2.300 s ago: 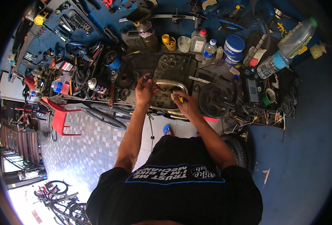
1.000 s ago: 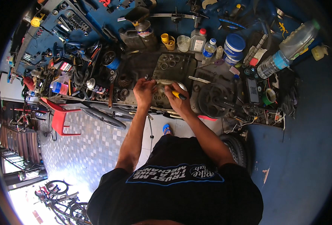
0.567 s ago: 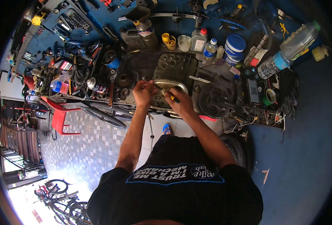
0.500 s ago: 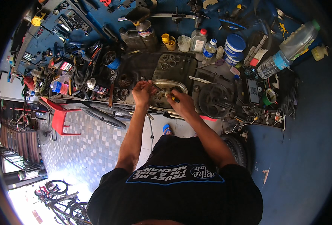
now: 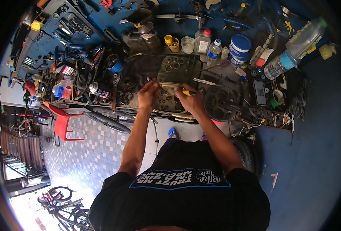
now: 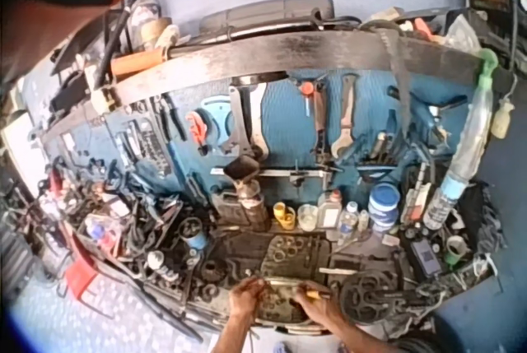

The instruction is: The person repeatedly scrubs small mechanical parts in a metal tray using a yellow-handled brush. They pick up each part, scrub it, and place it back in the tray. The person occasionally moves to the side to spray a part with a hose before returning to scrub it.

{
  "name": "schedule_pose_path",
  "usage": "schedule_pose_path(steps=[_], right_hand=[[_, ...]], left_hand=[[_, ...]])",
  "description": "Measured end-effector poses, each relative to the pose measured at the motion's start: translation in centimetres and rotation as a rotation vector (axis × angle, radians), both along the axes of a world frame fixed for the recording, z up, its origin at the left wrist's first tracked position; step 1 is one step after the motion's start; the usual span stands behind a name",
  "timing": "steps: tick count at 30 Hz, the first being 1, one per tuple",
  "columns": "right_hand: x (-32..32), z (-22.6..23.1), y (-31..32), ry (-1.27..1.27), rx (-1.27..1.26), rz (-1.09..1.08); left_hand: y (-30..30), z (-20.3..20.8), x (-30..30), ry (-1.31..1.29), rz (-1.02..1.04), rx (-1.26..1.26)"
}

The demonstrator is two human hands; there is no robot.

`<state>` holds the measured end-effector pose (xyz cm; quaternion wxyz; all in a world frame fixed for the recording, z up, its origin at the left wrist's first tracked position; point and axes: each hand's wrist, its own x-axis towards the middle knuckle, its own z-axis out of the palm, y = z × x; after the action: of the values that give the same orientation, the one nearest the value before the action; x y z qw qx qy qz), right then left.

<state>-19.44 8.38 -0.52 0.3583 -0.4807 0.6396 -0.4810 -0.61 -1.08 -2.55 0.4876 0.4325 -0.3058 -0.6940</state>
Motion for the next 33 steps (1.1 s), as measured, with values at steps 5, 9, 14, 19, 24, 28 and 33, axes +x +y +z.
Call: schedule_pose_path(steps=[5, 9, 14, 19, 24, 28, 33], right_hand=[[2.0, 2.8, -1.7, -0.215, -0.028, 0.003], [1.0, -0.6, -1.3, -0.278, -0.033, 0.003], [2.8, 3.9, -0.5, -0.229, -0.013, 0.008], [1.1, -0.3, -0.5, -0.039, -0.03, 0.06], [-0.2, -1.4, 0.8, -0.228, 0.092, 0.083], [-1.0, -3.2, 1.7, 0.041, -0.004, 0.111], [-2.3, -2.1, 3.1, 0.493, -0.232, 0.223]], left_hand=[[0.8, 1.0, -1.0, -0.037, -0.035, -0.144], [0.2, 1.8, -0.8, -0.16, -0.042, -0.206], [0.7, 1.2, -0.4, -0.166, -0.011, -0.207], [-0.1, 2.0, -0.4, -0.148, -0.079, -0.211], [-0.4, 1.7, 0.1, -0.078, -0.089, -0.126], [-0.8, 0.1, 0.3, -0.024, -0.191, -0.015], [0.2, -0.8, 0.4, -0.029, -0.29, 0.182]])
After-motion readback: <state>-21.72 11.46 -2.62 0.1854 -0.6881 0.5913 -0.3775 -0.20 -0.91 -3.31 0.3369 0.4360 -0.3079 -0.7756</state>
